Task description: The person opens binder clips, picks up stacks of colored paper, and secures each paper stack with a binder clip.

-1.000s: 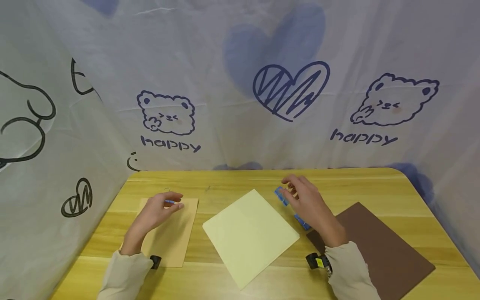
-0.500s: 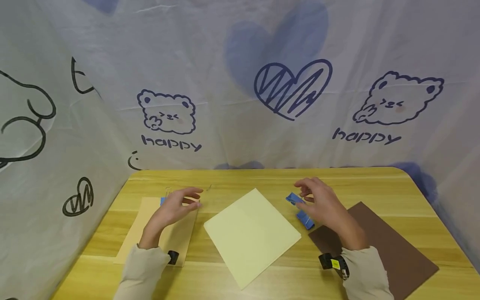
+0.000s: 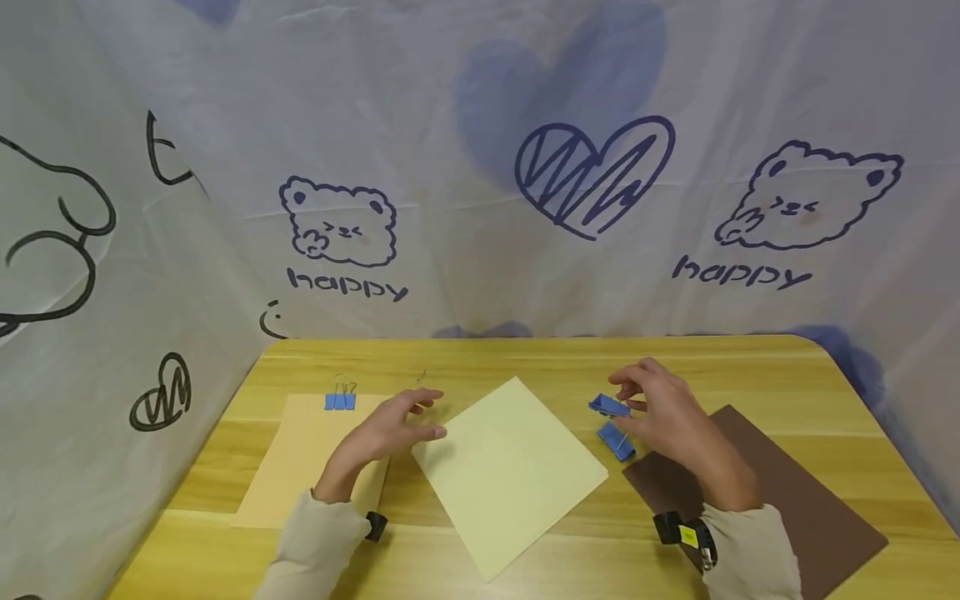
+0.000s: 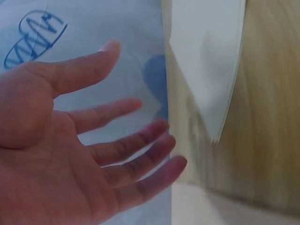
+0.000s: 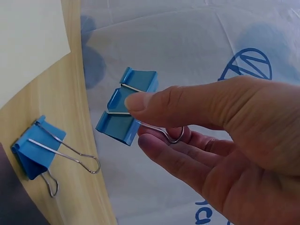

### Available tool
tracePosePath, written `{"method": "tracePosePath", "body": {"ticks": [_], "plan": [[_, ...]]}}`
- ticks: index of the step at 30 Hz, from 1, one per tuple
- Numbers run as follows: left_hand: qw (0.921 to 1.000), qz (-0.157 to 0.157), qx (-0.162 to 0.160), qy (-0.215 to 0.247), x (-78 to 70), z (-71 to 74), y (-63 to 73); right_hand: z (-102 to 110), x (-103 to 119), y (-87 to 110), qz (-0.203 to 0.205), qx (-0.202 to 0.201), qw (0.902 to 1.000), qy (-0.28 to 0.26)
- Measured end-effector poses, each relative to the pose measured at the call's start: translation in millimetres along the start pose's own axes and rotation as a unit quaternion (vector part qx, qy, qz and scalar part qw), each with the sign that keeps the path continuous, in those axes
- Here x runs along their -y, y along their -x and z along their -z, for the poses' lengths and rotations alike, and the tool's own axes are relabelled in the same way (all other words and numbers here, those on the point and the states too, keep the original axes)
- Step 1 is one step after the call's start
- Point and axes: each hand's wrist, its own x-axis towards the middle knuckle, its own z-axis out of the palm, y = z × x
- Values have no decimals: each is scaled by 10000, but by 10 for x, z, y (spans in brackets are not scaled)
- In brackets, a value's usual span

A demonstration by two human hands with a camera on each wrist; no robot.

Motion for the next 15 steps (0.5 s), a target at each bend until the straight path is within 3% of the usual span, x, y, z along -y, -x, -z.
{"method": "tracePosePath", "body": {"ticks": [7,15], "plan": [[9992,-213,263,-189,-55,-143,-45,-14,-84,2,-123,135,9998,114],[9957,88,224,-898,-141,-329,-87,-25,-136,0,-327,230,9991,144]]}}
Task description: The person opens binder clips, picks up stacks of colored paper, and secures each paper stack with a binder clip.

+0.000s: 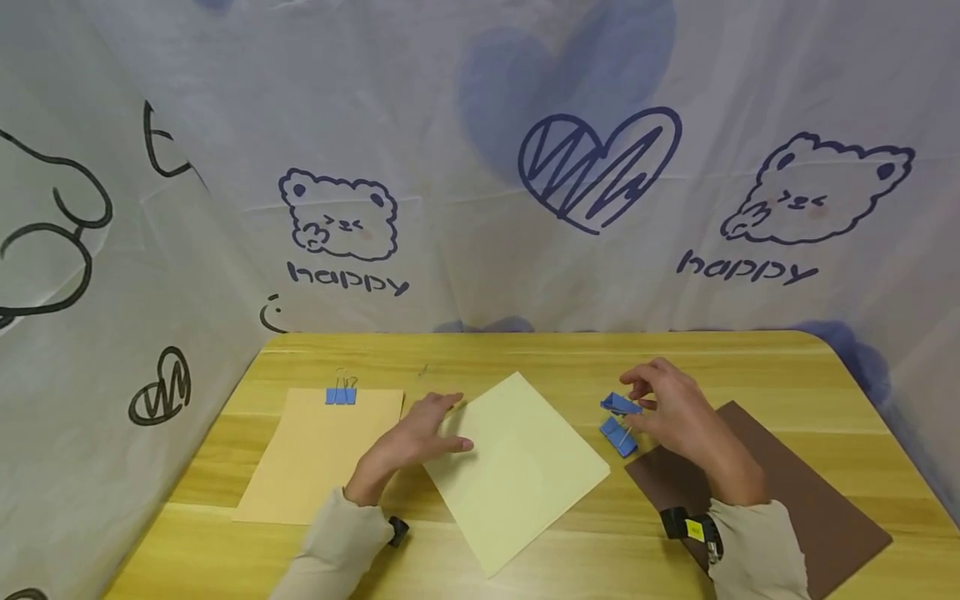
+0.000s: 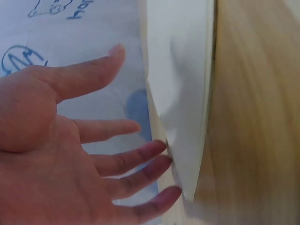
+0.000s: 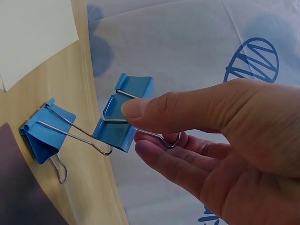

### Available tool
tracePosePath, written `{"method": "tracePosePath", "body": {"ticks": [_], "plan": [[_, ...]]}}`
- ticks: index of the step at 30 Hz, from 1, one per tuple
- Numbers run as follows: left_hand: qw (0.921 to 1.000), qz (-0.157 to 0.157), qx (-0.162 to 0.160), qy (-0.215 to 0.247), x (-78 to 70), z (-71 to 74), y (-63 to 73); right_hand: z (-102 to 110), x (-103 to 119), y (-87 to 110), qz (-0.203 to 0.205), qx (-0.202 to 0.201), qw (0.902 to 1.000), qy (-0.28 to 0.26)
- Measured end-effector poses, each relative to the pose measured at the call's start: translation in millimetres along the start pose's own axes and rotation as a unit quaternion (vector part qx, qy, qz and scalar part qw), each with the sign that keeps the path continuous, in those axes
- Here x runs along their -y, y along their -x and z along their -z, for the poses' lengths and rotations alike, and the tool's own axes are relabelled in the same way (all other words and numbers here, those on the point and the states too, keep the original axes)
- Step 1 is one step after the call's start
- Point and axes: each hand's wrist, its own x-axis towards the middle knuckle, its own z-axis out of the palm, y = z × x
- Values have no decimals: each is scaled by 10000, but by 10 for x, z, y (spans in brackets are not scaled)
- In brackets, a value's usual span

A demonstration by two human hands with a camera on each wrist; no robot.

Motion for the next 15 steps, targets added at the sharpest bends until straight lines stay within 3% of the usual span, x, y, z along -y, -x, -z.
{"method": "tracePosePath", "body": {"ticks": [7,15], "plan": [[9962,434,-188,-734,-102,-138,-49,6,2,7,-56,-49,10000,-3],[9805,1161,-433,-1523,-279,-285,-149,33,48,13,-123,-59,9998,-111]]}}
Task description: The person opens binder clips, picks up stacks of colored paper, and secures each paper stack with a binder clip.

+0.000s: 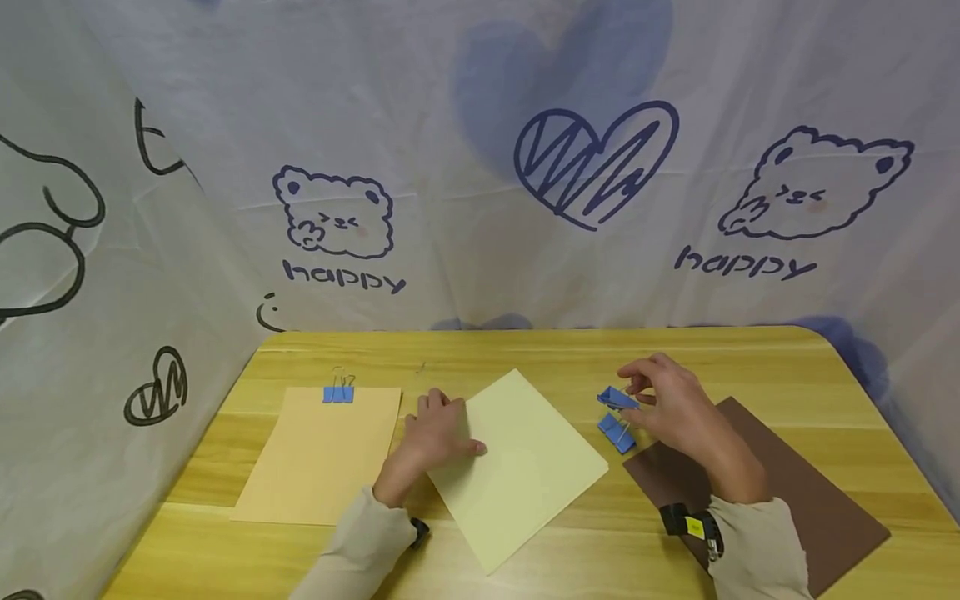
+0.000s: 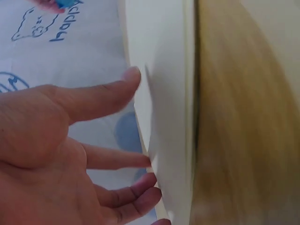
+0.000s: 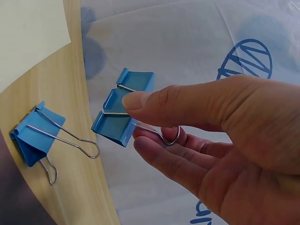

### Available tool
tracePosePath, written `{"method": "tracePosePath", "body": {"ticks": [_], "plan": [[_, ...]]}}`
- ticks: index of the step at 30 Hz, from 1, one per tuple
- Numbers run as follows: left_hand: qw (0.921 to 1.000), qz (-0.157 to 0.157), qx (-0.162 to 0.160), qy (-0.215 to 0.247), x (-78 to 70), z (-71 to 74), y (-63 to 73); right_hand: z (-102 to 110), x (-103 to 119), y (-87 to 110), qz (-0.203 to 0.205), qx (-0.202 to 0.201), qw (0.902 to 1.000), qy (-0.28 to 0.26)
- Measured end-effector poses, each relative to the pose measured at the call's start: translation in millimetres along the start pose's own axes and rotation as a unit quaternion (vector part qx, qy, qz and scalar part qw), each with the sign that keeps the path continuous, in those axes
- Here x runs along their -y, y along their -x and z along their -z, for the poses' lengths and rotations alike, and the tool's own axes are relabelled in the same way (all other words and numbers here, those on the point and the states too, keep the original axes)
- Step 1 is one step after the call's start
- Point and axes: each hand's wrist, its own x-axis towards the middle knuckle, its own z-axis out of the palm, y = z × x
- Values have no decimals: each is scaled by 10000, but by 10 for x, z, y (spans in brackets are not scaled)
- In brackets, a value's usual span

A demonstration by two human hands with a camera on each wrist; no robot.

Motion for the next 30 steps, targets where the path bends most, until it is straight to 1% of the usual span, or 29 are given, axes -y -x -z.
{"method": "tracePosePath", "body": {"ticks": [3,8,19,30], "plan": [[9998,62,-150,-101,-37,-39,8,27,17,7,7,-14,10000,-10],[9995,84,-307,-31,-64,-57,22,58,48,12,34,-61,10000,-44],[9993,-186,-311,-37,-47,-49,54,69,59,27,-34,-82,10000,-24],[9992,-276,-277,13,-28,-31,69,75,65,24,-39,-96,9999,-17]]}}
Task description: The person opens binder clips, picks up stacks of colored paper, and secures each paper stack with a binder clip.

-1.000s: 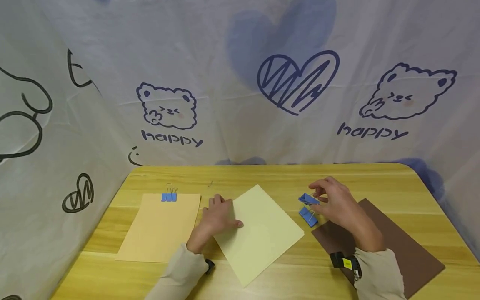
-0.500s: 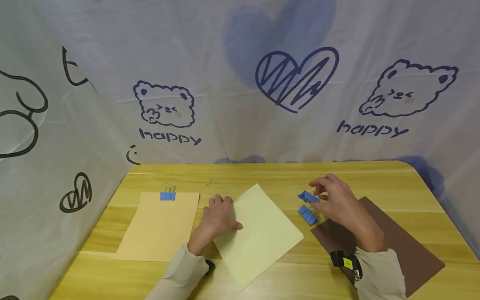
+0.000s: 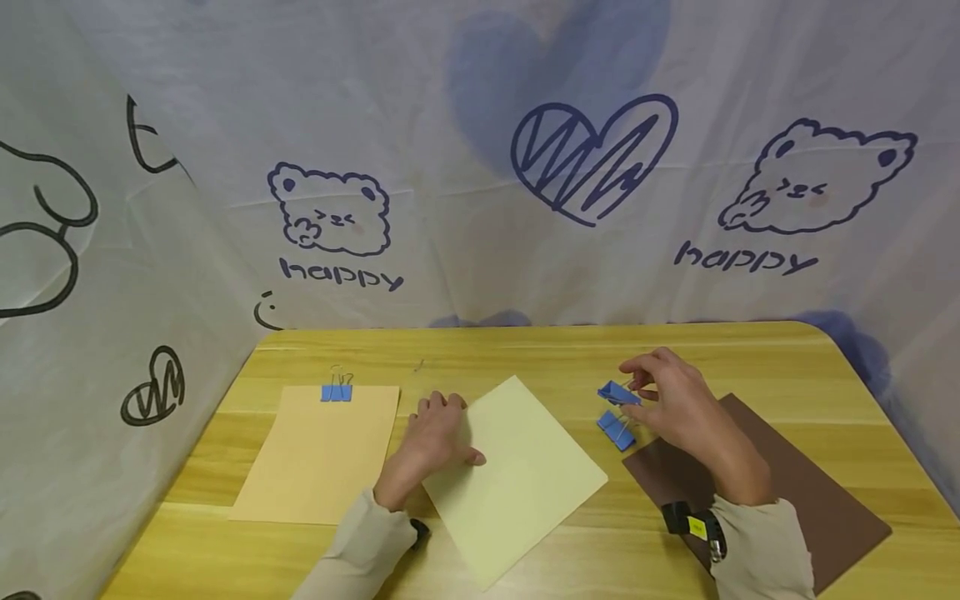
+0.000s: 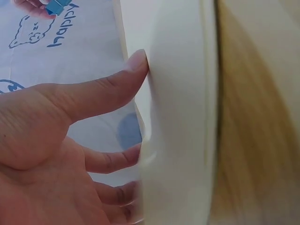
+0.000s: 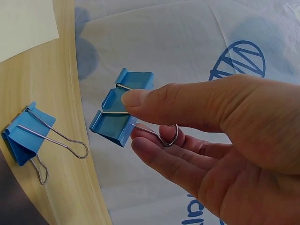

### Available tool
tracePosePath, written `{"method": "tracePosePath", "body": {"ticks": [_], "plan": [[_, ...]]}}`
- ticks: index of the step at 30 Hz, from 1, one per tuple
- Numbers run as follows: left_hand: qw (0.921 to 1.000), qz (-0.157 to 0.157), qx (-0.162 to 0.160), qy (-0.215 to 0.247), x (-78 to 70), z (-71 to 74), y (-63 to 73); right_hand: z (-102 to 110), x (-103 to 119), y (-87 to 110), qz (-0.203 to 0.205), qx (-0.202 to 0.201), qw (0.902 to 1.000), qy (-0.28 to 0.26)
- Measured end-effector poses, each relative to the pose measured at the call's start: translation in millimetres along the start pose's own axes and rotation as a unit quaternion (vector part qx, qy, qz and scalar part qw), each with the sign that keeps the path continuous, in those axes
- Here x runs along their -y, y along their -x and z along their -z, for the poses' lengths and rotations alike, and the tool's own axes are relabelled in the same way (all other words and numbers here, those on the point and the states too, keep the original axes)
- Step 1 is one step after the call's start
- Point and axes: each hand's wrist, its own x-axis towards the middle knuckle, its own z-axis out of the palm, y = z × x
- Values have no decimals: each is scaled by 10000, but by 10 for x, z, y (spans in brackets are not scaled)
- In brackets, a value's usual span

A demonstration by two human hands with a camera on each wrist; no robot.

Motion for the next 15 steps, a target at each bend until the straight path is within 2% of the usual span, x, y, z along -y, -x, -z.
{"method": "tracePosePath", "body": {"ticks": [5,9,15], "plan": [[9999,-147,-71,-7,-11,-2,12,-8,2,3,-68,-8,10000,14],[9995,-290,4,96,-8,-5,13,-12,1,0,-1,-44,10000,65],[9985,-229,122,491,39,21,-25,-23,9,-7,109,-92,9998,120]]}}
